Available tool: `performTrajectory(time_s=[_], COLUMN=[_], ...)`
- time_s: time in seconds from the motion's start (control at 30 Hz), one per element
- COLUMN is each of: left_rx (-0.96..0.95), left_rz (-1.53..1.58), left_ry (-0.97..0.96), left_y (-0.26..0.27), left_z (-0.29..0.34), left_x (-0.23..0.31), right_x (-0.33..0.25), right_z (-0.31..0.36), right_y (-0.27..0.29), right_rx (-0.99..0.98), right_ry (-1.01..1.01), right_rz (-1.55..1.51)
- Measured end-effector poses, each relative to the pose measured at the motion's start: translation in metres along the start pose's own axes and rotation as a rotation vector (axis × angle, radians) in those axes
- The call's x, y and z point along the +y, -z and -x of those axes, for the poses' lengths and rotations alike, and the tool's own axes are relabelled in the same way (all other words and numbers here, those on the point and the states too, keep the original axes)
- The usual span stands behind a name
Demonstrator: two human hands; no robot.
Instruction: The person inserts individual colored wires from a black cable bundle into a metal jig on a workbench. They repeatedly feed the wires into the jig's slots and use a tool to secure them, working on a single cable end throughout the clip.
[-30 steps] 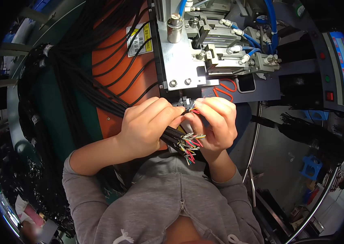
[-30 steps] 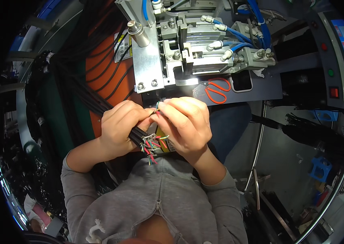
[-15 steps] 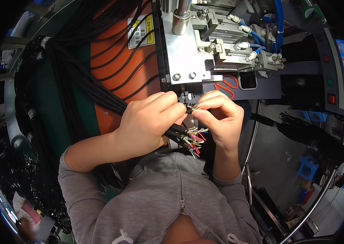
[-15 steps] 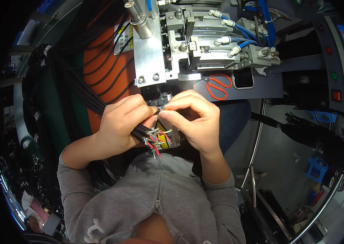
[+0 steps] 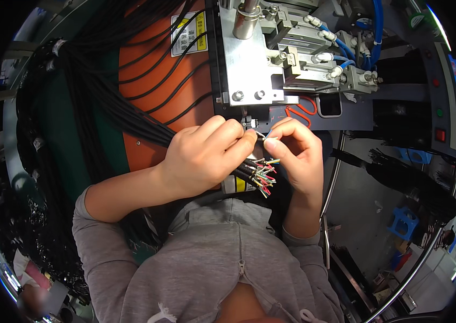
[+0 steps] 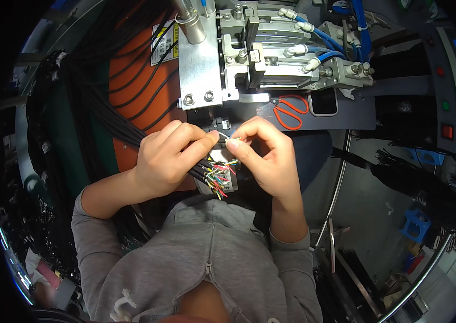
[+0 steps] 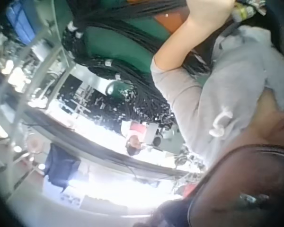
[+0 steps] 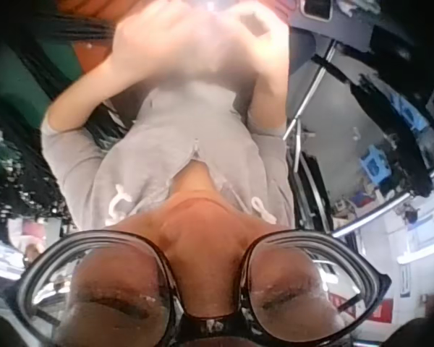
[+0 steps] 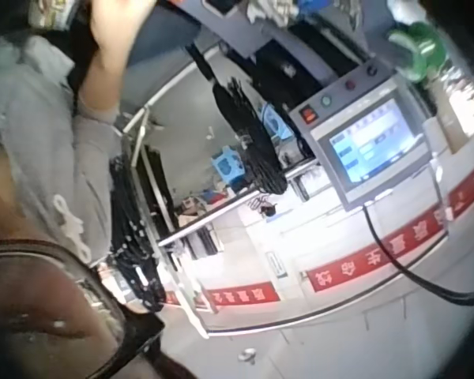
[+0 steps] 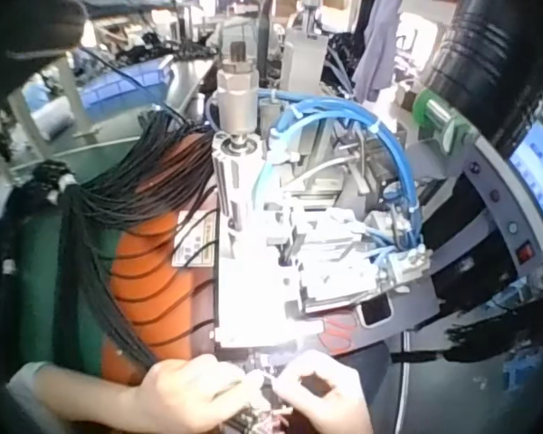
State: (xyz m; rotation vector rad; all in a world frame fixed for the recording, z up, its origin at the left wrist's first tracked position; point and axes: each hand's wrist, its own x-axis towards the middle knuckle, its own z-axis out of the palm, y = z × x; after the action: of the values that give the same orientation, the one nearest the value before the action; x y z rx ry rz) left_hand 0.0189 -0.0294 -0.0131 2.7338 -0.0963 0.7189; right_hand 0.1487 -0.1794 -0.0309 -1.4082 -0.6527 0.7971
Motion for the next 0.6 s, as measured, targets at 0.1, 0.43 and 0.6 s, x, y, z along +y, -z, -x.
performTrajectory(time_s=[0.1,0.43,0.6], left_rx=[-0.009,-0.144,-0.111], left_rz=[-0.066,-0.190,-0.195], left_ry=[-0.022,0.103,0.084], left_y=[-0.003,-0.006,-0.008], left_z=[0.002,-0.001,-0.002], left_x=[0.004,0.012,0.009], right_x=[0.003,0.016,0.027], right_z=[-0.002,-0.011,-0.016], right_y=[-0.001,-0.018,-0.022], right_rx=[0.102,0.191,0.270], right_ry=[0.186,0.406,0.415], right_rz=[0.337,0.695,0.586])
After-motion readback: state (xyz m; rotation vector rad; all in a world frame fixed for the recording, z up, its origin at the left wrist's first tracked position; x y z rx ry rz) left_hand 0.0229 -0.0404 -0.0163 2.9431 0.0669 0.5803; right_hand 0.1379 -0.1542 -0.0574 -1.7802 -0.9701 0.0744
